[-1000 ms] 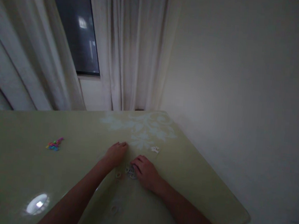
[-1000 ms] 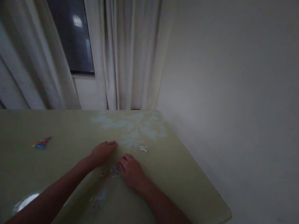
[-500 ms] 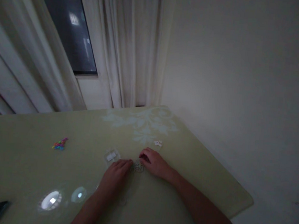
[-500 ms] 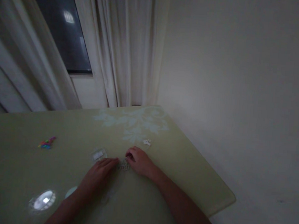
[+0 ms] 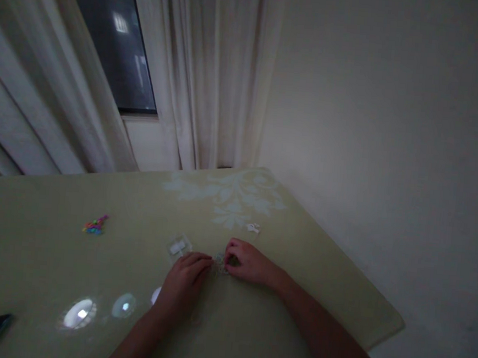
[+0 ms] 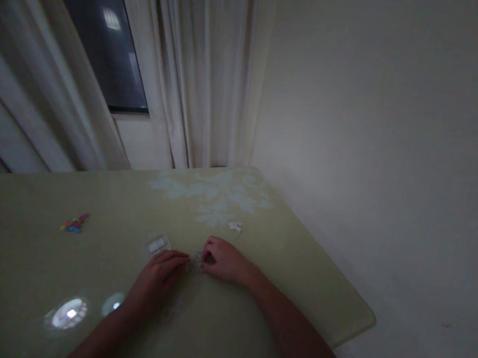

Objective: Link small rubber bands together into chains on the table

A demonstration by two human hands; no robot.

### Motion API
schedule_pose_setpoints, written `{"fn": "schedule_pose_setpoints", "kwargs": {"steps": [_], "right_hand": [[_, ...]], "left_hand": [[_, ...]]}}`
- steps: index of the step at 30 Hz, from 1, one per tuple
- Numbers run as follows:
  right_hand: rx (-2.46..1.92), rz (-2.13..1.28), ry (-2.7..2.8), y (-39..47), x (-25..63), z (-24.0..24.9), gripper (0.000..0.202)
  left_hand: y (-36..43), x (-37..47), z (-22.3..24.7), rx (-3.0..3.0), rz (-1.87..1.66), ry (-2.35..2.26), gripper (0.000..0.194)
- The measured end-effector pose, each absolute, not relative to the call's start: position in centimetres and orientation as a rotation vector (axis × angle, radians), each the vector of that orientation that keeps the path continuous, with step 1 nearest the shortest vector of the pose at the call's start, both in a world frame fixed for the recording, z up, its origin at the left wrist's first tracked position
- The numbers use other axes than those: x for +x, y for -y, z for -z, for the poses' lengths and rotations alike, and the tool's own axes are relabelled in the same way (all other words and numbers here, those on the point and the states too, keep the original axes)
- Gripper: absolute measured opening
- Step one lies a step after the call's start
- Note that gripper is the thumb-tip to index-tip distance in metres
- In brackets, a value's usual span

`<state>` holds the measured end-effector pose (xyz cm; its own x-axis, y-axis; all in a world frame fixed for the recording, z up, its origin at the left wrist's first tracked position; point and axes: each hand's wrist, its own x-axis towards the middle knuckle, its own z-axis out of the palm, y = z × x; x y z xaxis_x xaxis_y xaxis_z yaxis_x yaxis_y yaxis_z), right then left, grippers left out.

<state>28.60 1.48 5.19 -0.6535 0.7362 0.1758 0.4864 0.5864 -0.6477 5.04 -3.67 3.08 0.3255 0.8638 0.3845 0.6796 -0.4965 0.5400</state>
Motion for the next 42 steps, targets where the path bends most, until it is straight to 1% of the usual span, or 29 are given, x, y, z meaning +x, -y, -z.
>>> {"fn": "schedule_pose_setpoints", "kwargs": {"steps": [3,7,12,18,23,30,36,39,42], "right_hand": [[-0.962,-0.803,2.349,-1.5,28.5,-5.3,0.013],[-0.982,-0.88,2.186,-1.6,28.3,-5.7,0.01],[-0.961,-1.013,2.014,-1.3,27.7,-6.0,0.003],[-0.901,-1.147,1.904,-0.2,26.8,-6.0,0.005],[-0.864,-1.207,1.865,0.2,26.3,-5.8,0.008],[-0.845,-1.376,1.72,-0.2,26.0,-4.7,0.014],[-0.794,-1.502,1.633,-0.1,25.9,-4.6,0.025],[-0.79,-1.466,1.66,-0.2,25.9,-4.8,0.028],[-0.882,-1.194,1.765,-0.3,26.1,-5.2,0.02]], "left_hand": [[3.7,4.7,-3.4,2.181,-1.001,-1.375,0.026],[3.7,4.4,-4.0,1.998,-1.022,-1.403,0.022],[4.1,4.6,-4.5,1.916,-1.033,-1.333,0.026],[4.6,5.1,-5.1,1.913,-1.076,-1.226,0.029],[4.7,5.1,-5.0,1.967,-1.122,-1.192,0.024],[4.4,5.0,-4.8,2.134,-1.331,-1.026,0.022],[4.7,5.2,-5.3,2.127,-1.402,-1.056,0.013],[4.7,5.1,-5.7,2.03,-1.375,-1.148,0.008],[4.4,4.6,-5.8,1.875,-1.379,-1.229,0.01]]}}
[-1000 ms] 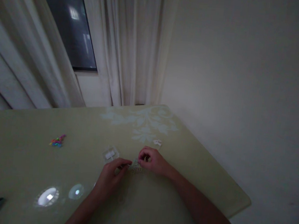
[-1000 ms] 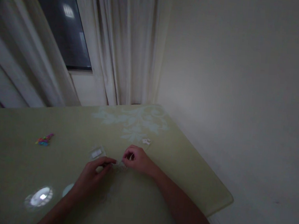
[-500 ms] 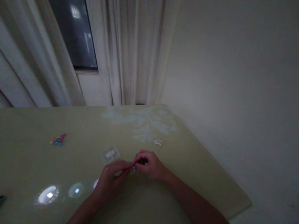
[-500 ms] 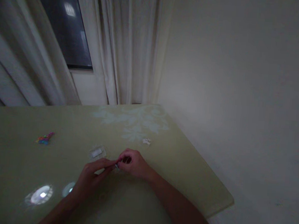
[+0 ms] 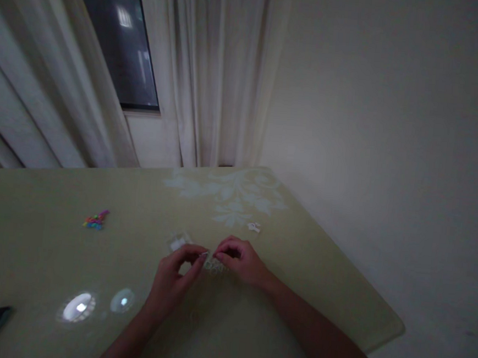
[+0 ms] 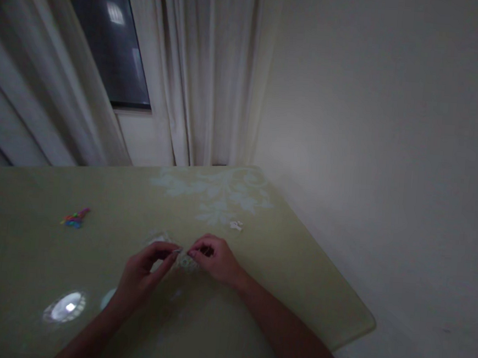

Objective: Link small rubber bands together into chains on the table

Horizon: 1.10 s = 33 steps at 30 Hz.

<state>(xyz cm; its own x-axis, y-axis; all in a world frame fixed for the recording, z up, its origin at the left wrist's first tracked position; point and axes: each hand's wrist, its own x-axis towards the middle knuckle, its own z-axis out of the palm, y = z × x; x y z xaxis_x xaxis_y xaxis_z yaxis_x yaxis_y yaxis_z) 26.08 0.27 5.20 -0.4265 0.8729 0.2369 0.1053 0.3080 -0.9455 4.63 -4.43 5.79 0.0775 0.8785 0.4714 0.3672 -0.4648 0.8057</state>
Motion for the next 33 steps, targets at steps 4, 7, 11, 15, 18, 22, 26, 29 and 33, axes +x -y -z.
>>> {"fn": "schedule_pose_setpoints", "kwargs": {"steps": [4,7,11,15,18,22,26,29,33], "right_hand": [[-0.942,-0.888,1.987,0.0,26.2,-5.0,0.006],[-0.94,-0.753,2.16,0.3,25.9,-4.3,0.011],[-0.971,-0.619,2.32,0.4,25.2,-3.6,0.016],[-1.024,-0.529,2.398,0.3,24.7,-3.7,0.008],[-1.054,-0.464,2.444,0.4,24.5,-4.0,0.008],[-1.1,-0.319,2.541,0.7,24.2,-3.9,0.008],[-1.105,-0.174,2.631,0.7,24.1,-3.9,0.012],[-1.099,-0.112,2.664,0.8,24.1,-3.9,0.014],[-1.13,-0.1,2.665,0.8,24.2,-3.8,0.015]], "left_hand": [[3.9,3.7,-5.6,1.763,-1.489,-1.303,0.012],[3.7,3.3,-5.4,1.735,-1.521,-1.301,0.014],[3.6,3.4,-5.2,1.681,-1.518,-1.323,0.013],[3.4,3.5,-5.2,1.673,-1.527,-1.336,0.014],[3.4,3.7,-5.3,1.681,-1.529,-1.362,0.014],[3.5,3.8,-5.5,1.706,-1.489,-1.359,0.015],[3.6,3.7,-5.7,1.733,-1.466,-1.34,0.015],[3.5,3.5,-5.8,1.766,-1.453,-1.332,0.016],[3.5,3.5,-5.9,1.792,-1.466,-1.337,0.015]]}}
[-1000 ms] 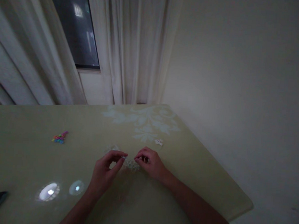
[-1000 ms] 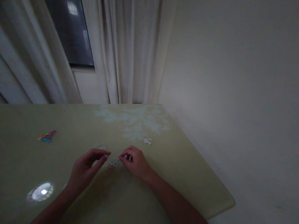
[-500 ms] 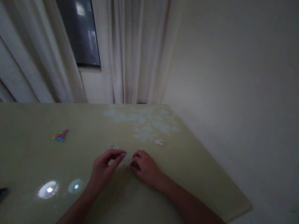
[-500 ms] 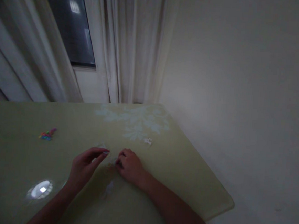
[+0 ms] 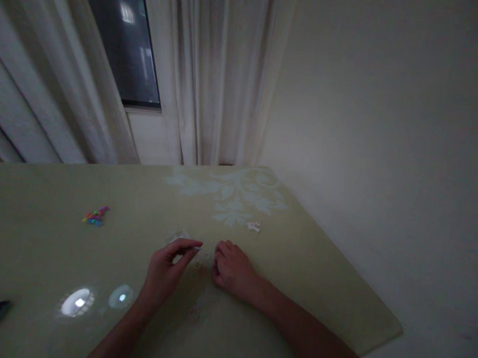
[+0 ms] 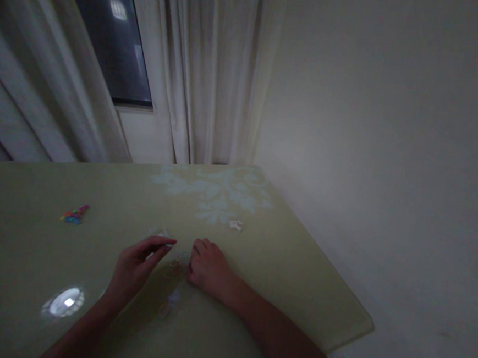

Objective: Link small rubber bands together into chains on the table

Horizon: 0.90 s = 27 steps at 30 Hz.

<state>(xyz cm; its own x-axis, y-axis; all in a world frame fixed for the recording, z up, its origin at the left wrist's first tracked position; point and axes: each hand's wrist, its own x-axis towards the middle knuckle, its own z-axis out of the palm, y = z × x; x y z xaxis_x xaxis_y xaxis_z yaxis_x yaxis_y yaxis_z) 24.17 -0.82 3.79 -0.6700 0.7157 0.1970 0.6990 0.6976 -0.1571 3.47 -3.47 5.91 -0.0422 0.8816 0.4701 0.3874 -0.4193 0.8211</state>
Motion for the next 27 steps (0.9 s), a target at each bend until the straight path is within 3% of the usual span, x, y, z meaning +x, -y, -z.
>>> {"fn": "schedule_pose_setpoints", "kwargs": {"steps": [7,14,19,27], "right_hand": [[-1.112,-0.232,2.614,0.7,24.6,-4.0,0.01],[-0.829,-0.962,2.081,0.5,25.6,-5.6,0.013],[-0.77,-1.205,1.89,0.7,25.3,-5.7,0.01],[-0.698,-1.365,1.761,0.5,24.9,-4.4,0.038]], "left_hand": [[3.5,3.3,-6.2,1.817,-1.463,-1.325,0.015],[3.4,3.6,-5.6,1.867,-1.36,-1.158,0.018],[3.7,4.3,-5.1,1.92,-1.356,-1.065,0.019],[4.5,5.1,-5.1,1.956,-1.444,-1.05,0.016]]}}
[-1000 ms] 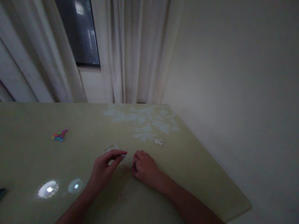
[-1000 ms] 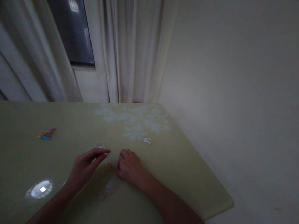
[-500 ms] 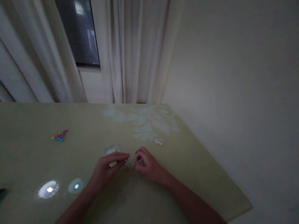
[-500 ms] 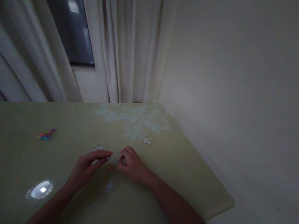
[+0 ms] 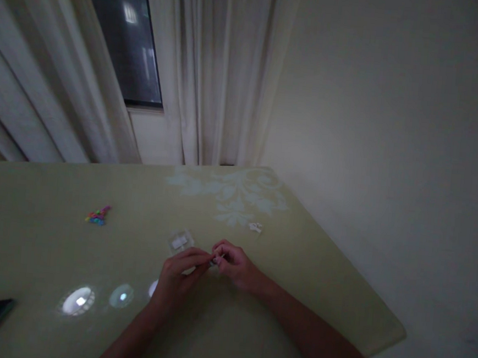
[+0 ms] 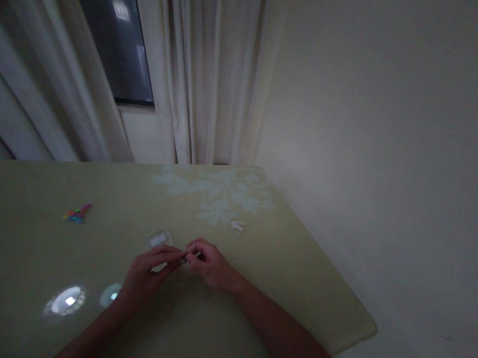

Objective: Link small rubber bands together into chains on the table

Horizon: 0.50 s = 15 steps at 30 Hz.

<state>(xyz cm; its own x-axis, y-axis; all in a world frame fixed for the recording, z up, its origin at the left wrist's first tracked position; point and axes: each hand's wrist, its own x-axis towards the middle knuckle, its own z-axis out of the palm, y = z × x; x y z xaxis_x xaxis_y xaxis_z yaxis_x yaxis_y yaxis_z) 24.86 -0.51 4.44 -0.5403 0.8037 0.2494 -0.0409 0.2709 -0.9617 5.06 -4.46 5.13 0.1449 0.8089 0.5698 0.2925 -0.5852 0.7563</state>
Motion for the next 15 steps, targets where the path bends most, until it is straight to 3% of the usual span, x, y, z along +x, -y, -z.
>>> {"fn": "schedule_pose_setpoints", "kwargs": {"steps": [6,11,15], "right_hand": [[-0.699,-1.348,1.671,0.2,25.1,-4.9,0.034],[-0.902,-0.988,1.9,0.0,26.1,-5.6,0.007],[-1.061,-0.689,2.162,0.0,26.7,-5.6,0.011]], "left_hand": [[4.6,5.2,-5.5,1.991,-1.456,-1.187,0.011],[4.4,4.7,-5.6,1.958,-1.43,-1.297,0.013],[4.1,4.4,-5.5,1.929,-1.479,-1.313,0.011]]}}
